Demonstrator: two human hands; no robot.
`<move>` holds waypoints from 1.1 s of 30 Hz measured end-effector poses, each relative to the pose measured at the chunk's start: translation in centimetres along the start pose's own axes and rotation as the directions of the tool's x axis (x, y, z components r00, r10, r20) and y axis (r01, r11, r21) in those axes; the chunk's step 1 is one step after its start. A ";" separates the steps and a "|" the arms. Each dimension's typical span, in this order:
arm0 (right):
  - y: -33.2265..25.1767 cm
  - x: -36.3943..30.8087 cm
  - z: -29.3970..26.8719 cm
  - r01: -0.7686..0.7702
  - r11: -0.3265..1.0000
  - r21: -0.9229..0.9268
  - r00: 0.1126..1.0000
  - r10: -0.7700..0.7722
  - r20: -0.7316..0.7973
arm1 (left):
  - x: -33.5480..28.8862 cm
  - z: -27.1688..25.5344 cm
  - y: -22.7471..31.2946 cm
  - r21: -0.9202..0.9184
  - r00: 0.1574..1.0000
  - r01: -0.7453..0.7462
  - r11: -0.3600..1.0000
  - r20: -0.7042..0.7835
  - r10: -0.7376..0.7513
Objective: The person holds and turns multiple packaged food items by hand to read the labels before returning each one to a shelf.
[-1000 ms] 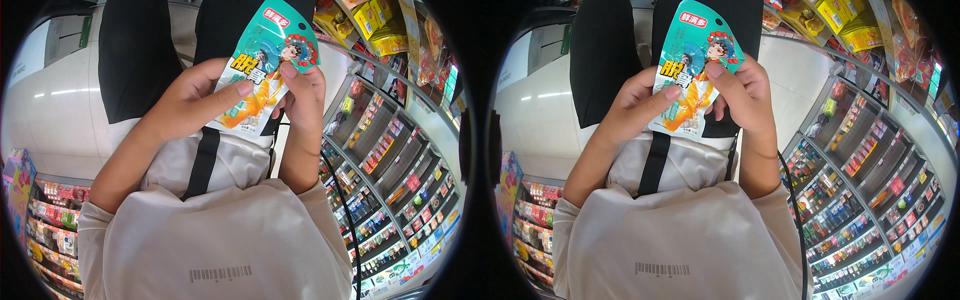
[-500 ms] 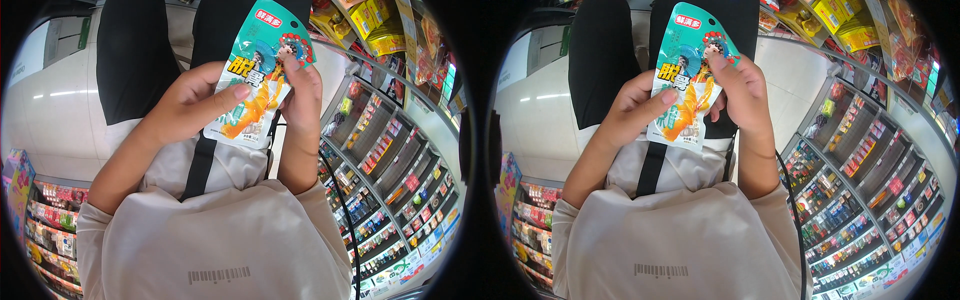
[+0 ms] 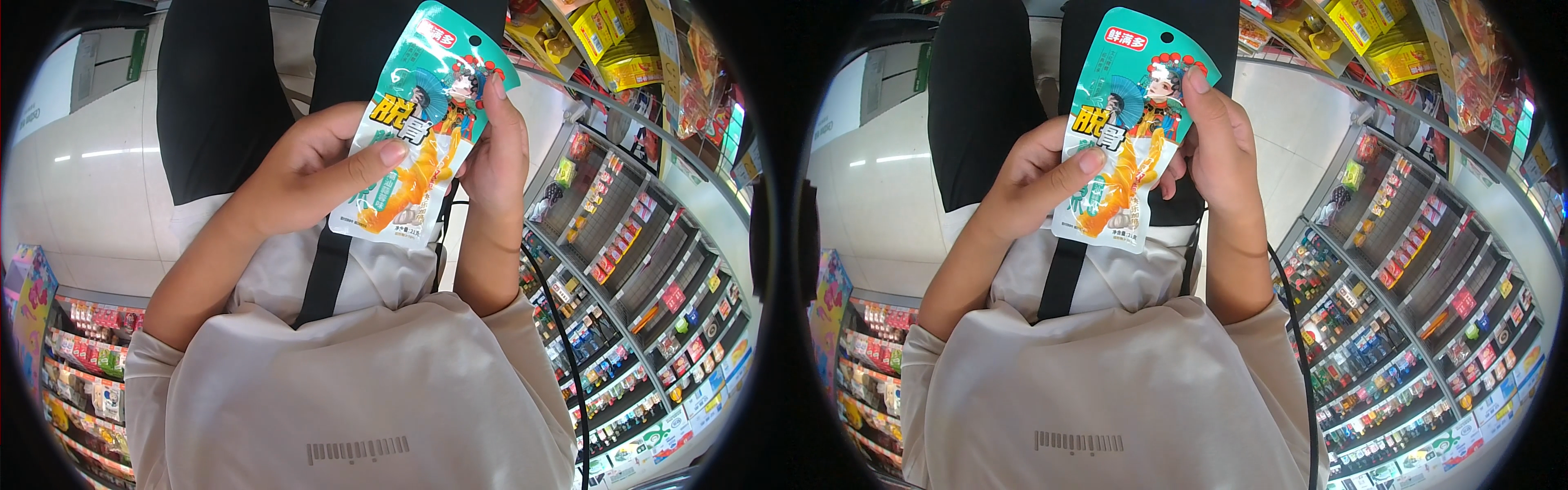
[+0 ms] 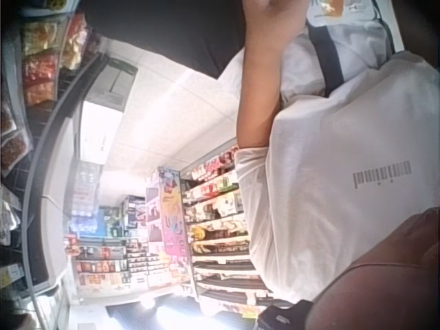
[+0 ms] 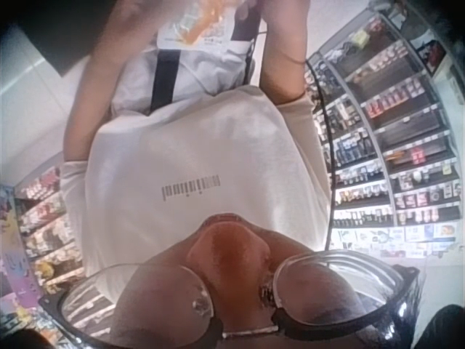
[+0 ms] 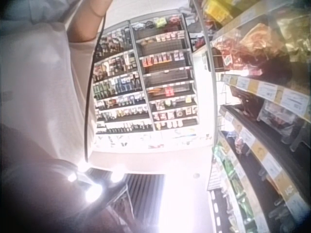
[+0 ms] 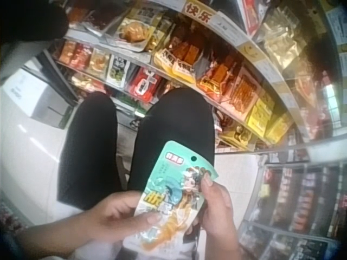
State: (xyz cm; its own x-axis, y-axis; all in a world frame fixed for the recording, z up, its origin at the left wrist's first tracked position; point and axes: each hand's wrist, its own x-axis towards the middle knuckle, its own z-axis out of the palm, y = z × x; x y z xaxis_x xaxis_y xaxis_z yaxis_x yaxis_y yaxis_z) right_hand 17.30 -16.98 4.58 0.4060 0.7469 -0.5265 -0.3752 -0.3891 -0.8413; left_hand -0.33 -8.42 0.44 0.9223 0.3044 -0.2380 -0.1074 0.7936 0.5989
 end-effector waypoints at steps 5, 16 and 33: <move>1.2 0.4 -0.2 0.029 0.997 0.070 0.999 -0.027 -0.025 | -0.1 -0.3 -0.3 -0.019 1.000 0.011 1.000 0.006 -0.011; -2.3 0.1 0.6 -0.143 0.986 -0.090 0.983 0.131 -0.127 | -0.1 -0.2 1.8 0.021 0.991 0.113 0.993 -0.072 -0.111; -4.5 -5.4 4.0 0.032 0.961 -0.276 0.999 -0.021 0.042 | -2.3 -1.8 2.2 -0.135 0.953 0.297 0.945 0.102 -0.284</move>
State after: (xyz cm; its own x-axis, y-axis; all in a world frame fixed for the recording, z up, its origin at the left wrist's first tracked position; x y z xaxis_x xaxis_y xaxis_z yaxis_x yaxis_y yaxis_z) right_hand 13.46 -17.07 11.69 0.3787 0.7769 -0.5030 -0.1179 -0.4986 -0.8588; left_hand -3.36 -6.40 0.90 0.9477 0.0104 -0.3189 0.1220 0.9117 0.3923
